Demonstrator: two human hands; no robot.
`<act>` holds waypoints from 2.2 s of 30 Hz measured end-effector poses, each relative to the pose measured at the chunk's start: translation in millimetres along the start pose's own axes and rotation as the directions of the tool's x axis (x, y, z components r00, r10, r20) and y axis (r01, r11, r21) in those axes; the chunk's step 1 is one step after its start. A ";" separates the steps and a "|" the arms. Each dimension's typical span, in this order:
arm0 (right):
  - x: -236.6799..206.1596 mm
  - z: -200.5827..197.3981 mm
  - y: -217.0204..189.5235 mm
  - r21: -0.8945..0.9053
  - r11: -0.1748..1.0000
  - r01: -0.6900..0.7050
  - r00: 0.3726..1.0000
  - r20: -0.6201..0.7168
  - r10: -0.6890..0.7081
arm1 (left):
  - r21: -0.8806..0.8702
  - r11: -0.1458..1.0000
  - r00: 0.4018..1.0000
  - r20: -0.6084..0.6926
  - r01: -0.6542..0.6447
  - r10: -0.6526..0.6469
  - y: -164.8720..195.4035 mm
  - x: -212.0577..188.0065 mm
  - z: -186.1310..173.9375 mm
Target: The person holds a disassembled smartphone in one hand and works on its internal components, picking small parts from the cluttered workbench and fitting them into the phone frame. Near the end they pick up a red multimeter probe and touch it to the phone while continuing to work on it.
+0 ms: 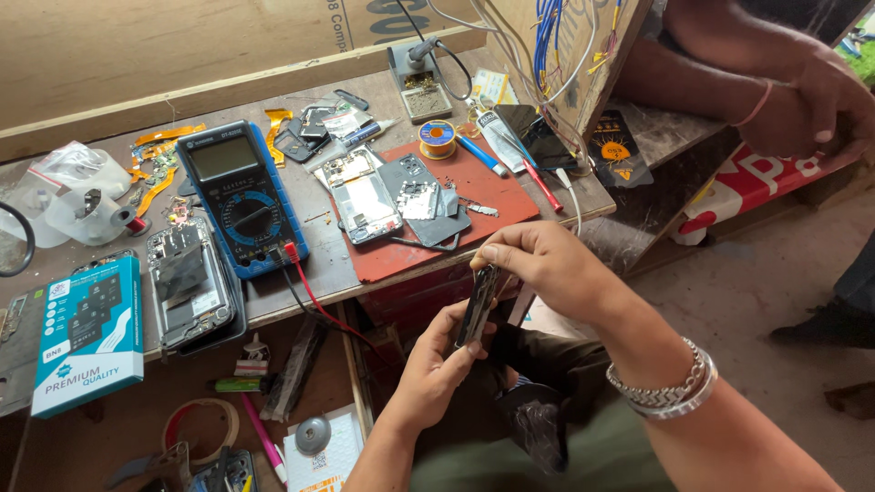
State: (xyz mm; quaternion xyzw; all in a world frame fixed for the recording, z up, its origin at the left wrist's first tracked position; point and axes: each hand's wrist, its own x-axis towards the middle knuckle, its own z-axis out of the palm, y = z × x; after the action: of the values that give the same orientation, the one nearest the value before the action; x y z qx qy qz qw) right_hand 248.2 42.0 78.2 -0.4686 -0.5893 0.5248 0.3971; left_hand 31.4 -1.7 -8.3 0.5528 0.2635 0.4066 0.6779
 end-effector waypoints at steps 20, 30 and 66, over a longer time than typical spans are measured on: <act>14.4 -22.6 59.8 0.568 0.704 -0.425 0.880 0.441 0.176 | -0.370 0.929 0.990 0.134 0.005 0.049 8.1 -8.8 -2.8; -18.8 6.2 62.5 0.478 0.874 -0.089 0.980 0.200 -0.009 | -0.479 0.878 1.000 0.019 0.006 0.004 -1.3 -5.4 -9.8; 53.1 -40.8 0.6 -0.617 0.761 0.200 0.877 -0.234 -0.420 | -0.410 0.912 0.995 0.084 -0.006 0.045 15.3 -4.7 -0.9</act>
State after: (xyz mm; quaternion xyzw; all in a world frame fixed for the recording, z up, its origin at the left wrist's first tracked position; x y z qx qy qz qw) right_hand 274.4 103.5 81.7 -0.5475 -0.7074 0.1532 0.4200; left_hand 24.2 -4.3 5.7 0.4203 0.1341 0.4358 0.7845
